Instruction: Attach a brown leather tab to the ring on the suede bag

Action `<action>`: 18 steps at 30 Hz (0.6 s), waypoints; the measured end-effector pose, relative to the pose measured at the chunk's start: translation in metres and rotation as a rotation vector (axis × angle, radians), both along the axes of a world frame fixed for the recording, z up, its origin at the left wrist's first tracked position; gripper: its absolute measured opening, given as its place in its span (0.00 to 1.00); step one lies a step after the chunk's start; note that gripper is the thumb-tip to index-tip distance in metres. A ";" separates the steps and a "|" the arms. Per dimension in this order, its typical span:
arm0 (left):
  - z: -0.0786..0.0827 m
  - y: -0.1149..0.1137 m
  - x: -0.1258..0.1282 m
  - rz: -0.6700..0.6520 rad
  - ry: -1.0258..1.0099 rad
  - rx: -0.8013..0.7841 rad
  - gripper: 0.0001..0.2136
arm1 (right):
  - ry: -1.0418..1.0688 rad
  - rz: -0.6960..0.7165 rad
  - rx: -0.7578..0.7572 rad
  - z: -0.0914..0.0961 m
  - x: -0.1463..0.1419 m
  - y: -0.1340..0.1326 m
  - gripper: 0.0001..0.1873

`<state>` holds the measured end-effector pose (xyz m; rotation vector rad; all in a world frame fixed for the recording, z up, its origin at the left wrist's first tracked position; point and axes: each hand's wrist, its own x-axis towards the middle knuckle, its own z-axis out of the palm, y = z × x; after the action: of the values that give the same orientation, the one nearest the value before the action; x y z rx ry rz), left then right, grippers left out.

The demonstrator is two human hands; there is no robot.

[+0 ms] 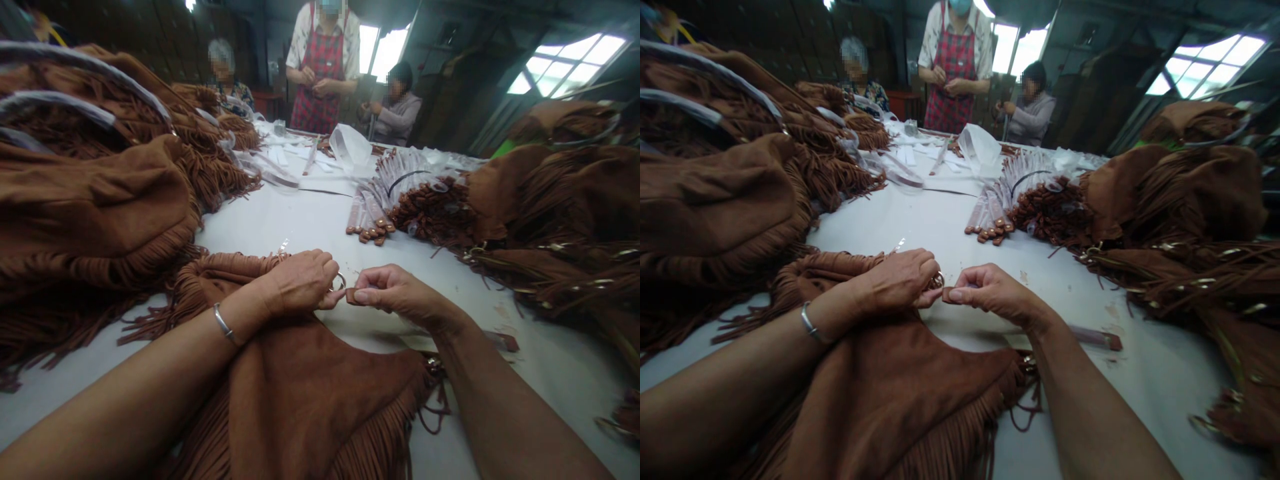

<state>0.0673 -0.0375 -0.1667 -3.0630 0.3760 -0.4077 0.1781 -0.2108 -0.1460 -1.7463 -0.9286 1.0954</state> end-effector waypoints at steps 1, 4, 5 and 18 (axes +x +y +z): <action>0.000 0.000 0.000 0.001 0.003 -0.003 0.14 | 0.001 0.000 0.001 -0.001 0.001 0.000 0.17; -0.001 0.000 0.001 -0.009 0.027 -0.015 0.13 | 0.003 0.007 0.002 -0.003 0.003 0.001 0.16; -0.001 0.000 0.001 -0.014 0.037 -0.017 0.12 | 0.001 0.011 0.001 -0.004 0.003 0.001 0.16; 0.002 -0.004 -0.005 -0.028 0.059 -0.040 0.12 | 0.066 0.025 -0.032 -0.001 0.003 0.004 0.15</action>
<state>0.0625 -0.0413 -0.1646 -3.1175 0.4181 -0.3304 0.1814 -0.2068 -0.1469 -1.7179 -0.8996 1.1826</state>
